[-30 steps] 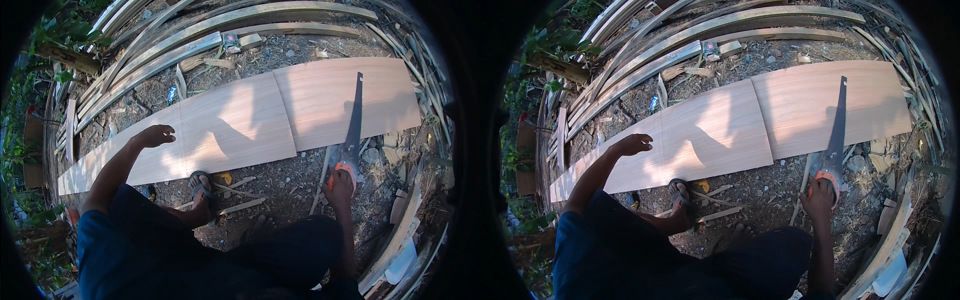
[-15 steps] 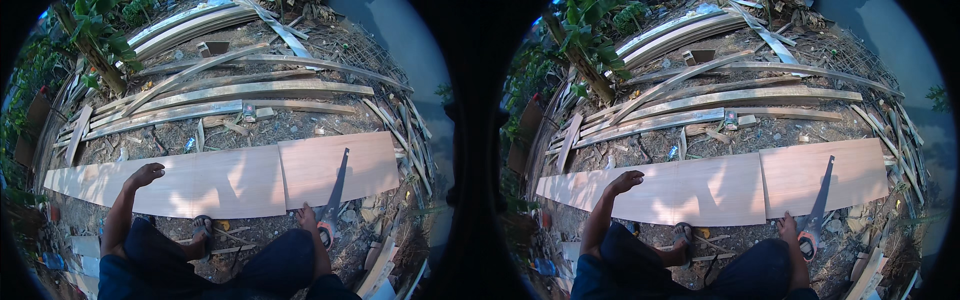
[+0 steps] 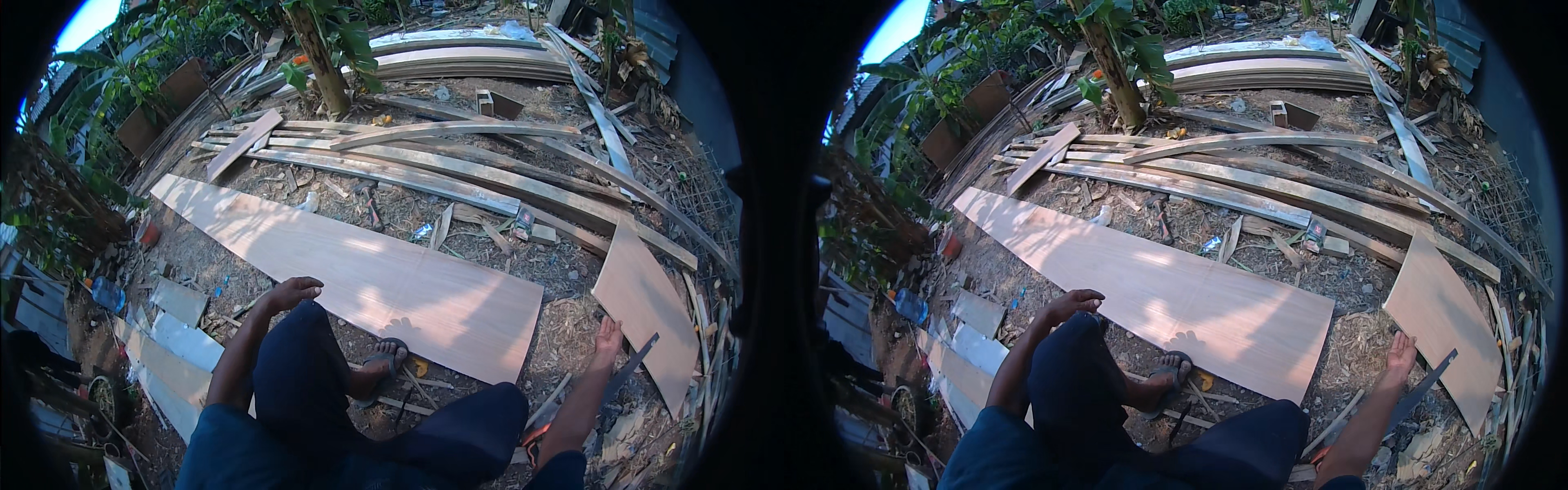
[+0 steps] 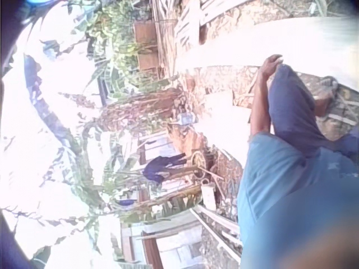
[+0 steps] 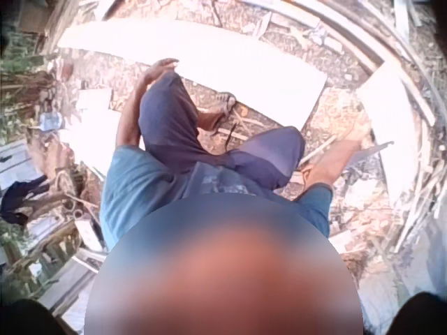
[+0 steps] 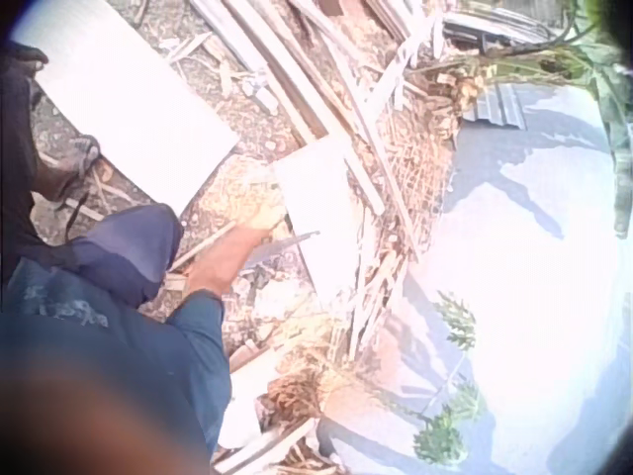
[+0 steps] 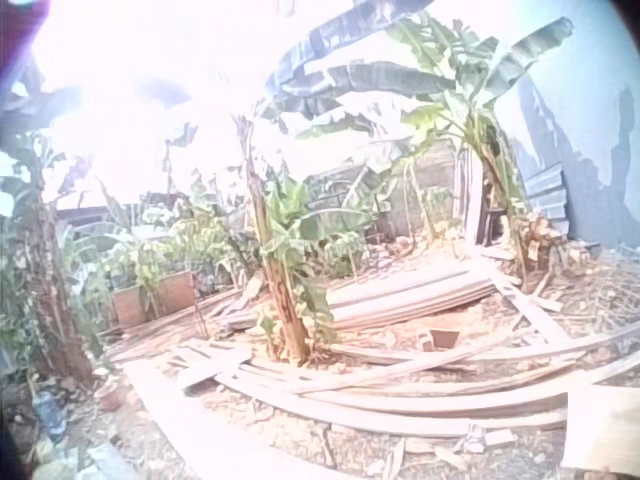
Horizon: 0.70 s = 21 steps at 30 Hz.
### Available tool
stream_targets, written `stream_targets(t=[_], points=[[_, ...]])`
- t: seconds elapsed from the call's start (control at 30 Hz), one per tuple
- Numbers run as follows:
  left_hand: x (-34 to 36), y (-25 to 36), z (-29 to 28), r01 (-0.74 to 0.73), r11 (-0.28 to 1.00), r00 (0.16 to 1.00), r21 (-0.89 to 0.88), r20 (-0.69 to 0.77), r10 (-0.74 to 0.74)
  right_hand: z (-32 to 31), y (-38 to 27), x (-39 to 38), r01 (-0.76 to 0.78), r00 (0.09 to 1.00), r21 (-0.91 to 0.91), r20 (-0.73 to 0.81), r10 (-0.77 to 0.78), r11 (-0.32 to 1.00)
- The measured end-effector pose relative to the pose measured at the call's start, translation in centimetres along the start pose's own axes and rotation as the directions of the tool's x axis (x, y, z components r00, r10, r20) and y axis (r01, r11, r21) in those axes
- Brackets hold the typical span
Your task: The person measures and marks a large wooden board using a tape measure and pencil, then uses a hand saw to cut the board into smaller pieces. The person also uses a smaller piece of wood as a guide for straight cuts.
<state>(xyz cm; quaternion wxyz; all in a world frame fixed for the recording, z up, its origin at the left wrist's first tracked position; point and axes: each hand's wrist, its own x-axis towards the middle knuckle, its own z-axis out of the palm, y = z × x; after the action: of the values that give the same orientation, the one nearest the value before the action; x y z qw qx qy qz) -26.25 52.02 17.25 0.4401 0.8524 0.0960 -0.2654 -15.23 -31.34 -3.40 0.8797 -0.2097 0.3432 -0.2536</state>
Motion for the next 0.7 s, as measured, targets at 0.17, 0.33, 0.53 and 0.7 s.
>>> stream_targets(t=[0.17,0.33,0.53,0.7], points=[[-5.7,-1.7,1.0,-0.06,0.998,0.995,0.006,-0.085,0.06,9.8,-3.7,-1.1,-0.044,0.947,-0.46,0.263,0.184,0.887],[-11.2,-0.2,3.0,-0.21,0.973,0.941,-0.101,-0.291,0.173,12.7,0.3,-11.4,0.074,0.849,-0.595,0.458,0.262,0.8],[-17.2,6.9,5.1,-0.417,0.813,0.872,-0.407,-0.431,0.232,16.9,11.0,-24.5,0.041,0.69,-0.703,0.534,0.489,0.71],[-18.5,11.5,7.7,-0.397,0.904,0.815,0.156,-0.392,0.426,17.6,19.3,-32.4,0.072,0.466,-0.849,0.492,0.736,0.523]])
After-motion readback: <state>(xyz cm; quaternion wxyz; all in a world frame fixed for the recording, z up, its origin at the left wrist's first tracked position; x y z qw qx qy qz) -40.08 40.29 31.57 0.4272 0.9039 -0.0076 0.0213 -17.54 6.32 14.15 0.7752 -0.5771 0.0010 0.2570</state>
